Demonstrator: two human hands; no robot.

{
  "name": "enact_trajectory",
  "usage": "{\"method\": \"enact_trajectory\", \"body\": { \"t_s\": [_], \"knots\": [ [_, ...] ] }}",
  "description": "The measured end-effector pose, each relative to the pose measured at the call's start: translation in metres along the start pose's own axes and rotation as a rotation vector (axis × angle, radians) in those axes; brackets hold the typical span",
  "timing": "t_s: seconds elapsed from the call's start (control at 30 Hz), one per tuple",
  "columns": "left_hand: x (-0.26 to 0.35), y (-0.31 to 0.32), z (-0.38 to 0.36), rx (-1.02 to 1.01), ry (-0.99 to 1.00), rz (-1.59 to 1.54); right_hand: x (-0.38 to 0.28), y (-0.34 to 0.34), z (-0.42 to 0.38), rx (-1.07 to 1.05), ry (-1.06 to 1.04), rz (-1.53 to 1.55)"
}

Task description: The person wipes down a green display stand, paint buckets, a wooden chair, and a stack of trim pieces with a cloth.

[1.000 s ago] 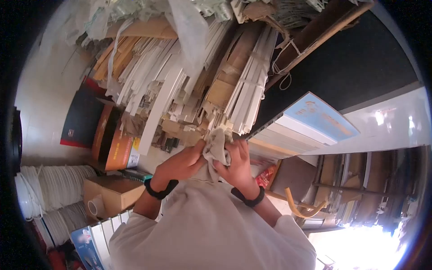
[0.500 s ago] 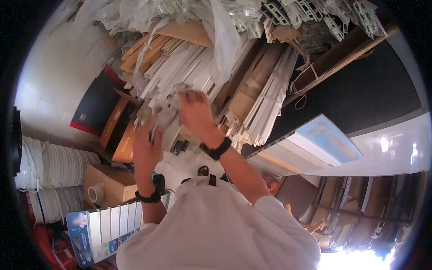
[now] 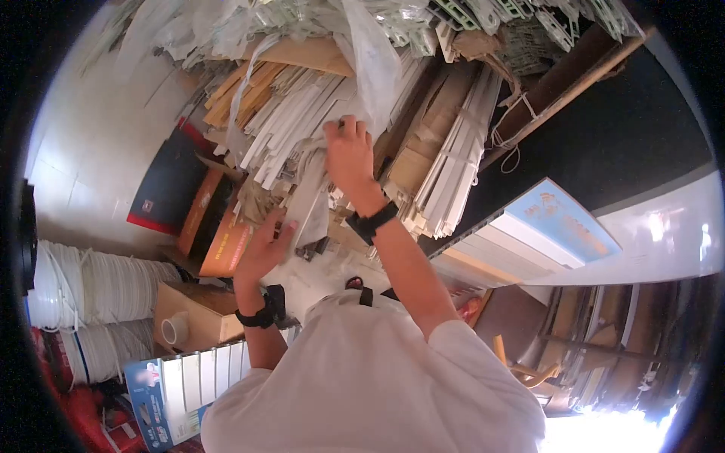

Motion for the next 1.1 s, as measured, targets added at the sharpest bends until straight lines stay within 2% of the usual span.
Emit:
{"method": "enact_trajectory", "body": {
  "t_s": [0.1, 0.23, 0.3, 0.4, 0.5, 0.57, 0.67, 0.7, 0.8, 0.83, 0.9, 0.97, 1.07, 1.1],
  "knots": [
    [-0.018, 0.001, 0.003, -0.108, 0.003, -0.009, 0.007, 0.007, 0.009, -0.006, 0.075, 0.053],
    [-0.016, 0.008, -0.009, -0.022, -0.132, -0.307, 0.000, 0.006, -0.014, 0.032, 0.070, 0.146],
    [-0.010, 0.012, -0.017, 0.005, -0.251, -0.419, -0.012, -0.004, -0.031, -0.020, 0.057, 0.212],
    [-0.009, 0.020, -0.025, 0.151, -0.370, -0.519, -0.039, -0.018, -0.059, -0.091, 0.002, 0.246],
    [-0.023, 0.023, -0.015, 0.117, -0.203, -0.522, -0.057, -0.017, -0.073, -0.152, -0.065, 0.270],
    [-0.027, 0.022, -0.013, 0.092, -0.180, -0.501, -0.059, -0.019, -0.073, -0.165, -0.094, 0.251],
    [-0.018, 0.024, -0.013, 0.136, -0.126, -0.427, -0.027, -0.010, -0.048, -0.150, -0.099, 0.170],
    [-0.015, 0.024, -0.015, 0.161, -0.106, -0.394, -0.012, -0.011, -0.035, -0.123, -0.036, 0.129],
    [-0.014, 0.024, -0.014, 0.110, -0.121, -0.449, 0.019, -0.008, -0.001, -0.117, 0.115, 0.105],
    [-0.011, 0.025, -0.013, 0.148, -0.125, -0.449, 0.025, -0.007, 0.002, -0.129, 0.159, 0.111],
    [-0.004, 0.028, -0.012, 0.221, -0.135, -0.452, 0.014, -0.004, -0.004, -0.120, 0.119, 0.050],
    [-0.015, 0.029, -0.012, 0.172, -0.178, -0.468, -0.001, 0.005, -0.018, -0.116, 0.098, 0.015],
    [-0.019, 0.032, -0.012, 0.151, -0.228, -0.490, -0.030, -0.008, -0.050, -0.189, 0.044, 0.151],
    [-0.020, 0.033, -0.015, 0.149, -0.250, -0.493, -0.043, -0.005, -0.068, -0.168, -0.033, 0.188]
  ]
}}
Point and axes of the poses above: each hand's wrist, its own z-axis towards the middle knuckle, its own y-axis out of the palm, x = y × z, the point moved 2 cm from there along z, towards the middle knuckle, and after that the axes turned 9 degrees about -x, right-handed, at the moved point
